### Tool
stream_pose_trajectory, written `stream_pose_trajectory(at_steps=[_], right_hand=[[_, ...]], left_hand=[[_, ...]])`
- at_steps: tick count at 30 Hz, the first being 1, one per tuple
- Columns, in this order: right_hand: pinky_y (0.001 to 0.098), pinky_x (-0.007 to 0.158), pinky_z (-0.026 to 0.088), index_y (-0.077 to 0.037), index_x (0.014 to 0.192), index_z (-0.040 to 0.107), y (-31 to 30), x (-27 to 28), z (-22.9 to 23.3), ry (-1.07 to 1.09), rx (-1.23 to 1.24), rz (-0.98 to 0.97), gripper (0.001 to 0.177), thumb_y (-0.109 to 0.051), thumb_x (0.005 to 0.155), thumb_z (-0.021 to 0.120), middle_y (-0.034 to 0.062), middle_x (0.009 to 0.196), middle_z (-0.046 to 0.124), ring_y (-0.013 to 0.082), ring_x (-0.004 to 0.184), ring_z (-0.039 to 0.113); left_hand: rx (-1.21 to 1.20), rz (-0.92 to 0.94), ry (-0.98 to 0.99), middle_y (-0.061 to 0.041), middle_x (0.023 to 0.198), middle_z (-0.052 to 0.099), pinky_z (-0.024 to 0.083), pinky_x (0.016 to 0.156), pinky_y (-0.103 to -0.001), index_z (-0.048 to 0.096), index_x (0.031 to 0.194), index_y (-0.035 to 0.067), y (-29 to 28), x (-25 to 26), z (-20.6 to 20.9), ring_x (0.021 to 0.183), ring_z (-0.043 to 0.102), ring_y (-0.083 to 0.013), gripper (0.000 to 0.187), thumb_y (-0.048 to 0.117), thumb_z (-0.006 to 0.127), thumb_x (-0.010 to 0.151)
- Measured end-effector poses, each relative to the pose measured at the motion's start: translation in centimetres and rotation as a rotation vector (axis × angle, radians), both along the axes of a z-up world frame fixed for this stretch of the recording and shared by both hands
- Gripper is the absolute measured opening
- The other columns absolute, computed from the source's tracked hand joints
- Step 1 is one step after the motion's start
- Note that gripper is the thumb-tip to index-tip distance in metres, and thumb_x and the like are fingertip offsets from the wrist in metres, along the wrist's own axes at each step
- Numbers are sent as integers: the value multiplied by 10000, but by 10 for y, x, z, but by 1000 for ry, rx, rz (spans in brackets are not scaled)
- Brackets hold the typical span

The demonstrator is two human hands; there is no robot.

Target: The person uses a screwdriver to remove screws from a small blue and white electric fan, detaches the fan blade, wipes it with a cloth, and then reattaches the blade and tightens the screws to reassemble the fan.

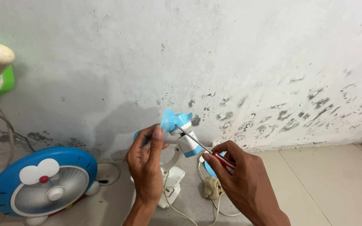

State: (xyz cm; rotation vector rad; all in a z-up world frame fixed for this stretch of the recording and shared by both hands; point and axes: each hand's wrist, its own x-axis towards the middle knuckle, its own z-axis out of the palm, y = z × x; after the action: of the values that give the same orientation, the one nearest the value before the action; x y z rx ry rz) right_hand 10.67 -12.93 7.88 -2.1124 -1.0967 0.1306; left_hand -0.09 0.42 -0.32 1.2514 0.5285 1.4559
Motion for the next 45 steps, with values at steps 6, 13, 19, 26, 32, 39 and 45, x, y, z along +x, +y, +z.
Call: stream_pose_trajectory(at_steps=[6, 13, 19, 26, 32, 39, 45], right_hand=[[319, 548, 610, -76, 997, 717, -1, -2, 2, 17, -2, 17, 300, -338, 859, 765, 104, 688, 782, 158, 599, 783], [334, 541, 589, -74, 1001, 719, 1, -6, 2, 16, -21, 6, 302, -338, 861, 768, 118, 665, 776, 178, 550, 750], [328, 549, 598, -82, 990, 722, 2, -6, 1, 7, -18, -8, 299, -342, 853, 777, 108, 670, 782, 176, 568, 769], [319, 582, 626, -115, 985, 727, 2, -4, -3, -119, 26, -35, 311, -343, 800, 832, 94, 765, 799, 181, 680, 810], [313, 604, 645, -116, 993, 732, 0, 0, -7, -228, 100, -7, 301, -277, 755, 820, 71, 903, 796, 182, 771, 805], [328, 592, 591, -156, 989, 743, 0, -1, -12, -366, 78, -92, 309, -330, 765, 863, 15, 892, 735, 184, 713, 748], [362, 585, 548, -158, 942, 747, 1, 4, -17, -574, 42, -88, 243, -307, 770, 831, 7, 765, 690, 186, 762, 677]], left_hand=[[3, -6, -1, -107, 986, 735, 600, 820, -384, 737, 1041, 3, 1, -1, 0, 916, 708, -189, 450, 429, 606, 982], [-17, -12, 4, -103, 984, 737, 596, 813, -387, 740, 1045, 15, 2, -2, 0, 913, 706, -186, 451, 439, 605, 977], [-21, -23, 3, -99, 969, 743, 591, 808, -391, 743, 1045, 26, 3, -3, -1, 906, 718, -190, 445, 442, 602, 976], [-19, -25, 2, -97, 957, 744, 599, 808, -393, 742, 1032, 29, 3, -2, -3, 904, 723, -196, 442, 445, 601, 977], [-21, -32, -7, -91, 966, 745, 597, 812, -393, 743, 1024, 35, 3, -2, -2, 915, 722, -192, 425, 435, 606, 978], [-46, -57, -33, -79, 946, 729, 641, 735, -367, 738, 1012, 32, 2, -1, 1, 858, 715, -167, 402, 410, 603, 979], [-32, -43, -22, -82, 933, 729, 635, 738, -360, 737, 1006, 22, 2, -1, 3, 850, 715, -168, 408, 407, 604, 984]])
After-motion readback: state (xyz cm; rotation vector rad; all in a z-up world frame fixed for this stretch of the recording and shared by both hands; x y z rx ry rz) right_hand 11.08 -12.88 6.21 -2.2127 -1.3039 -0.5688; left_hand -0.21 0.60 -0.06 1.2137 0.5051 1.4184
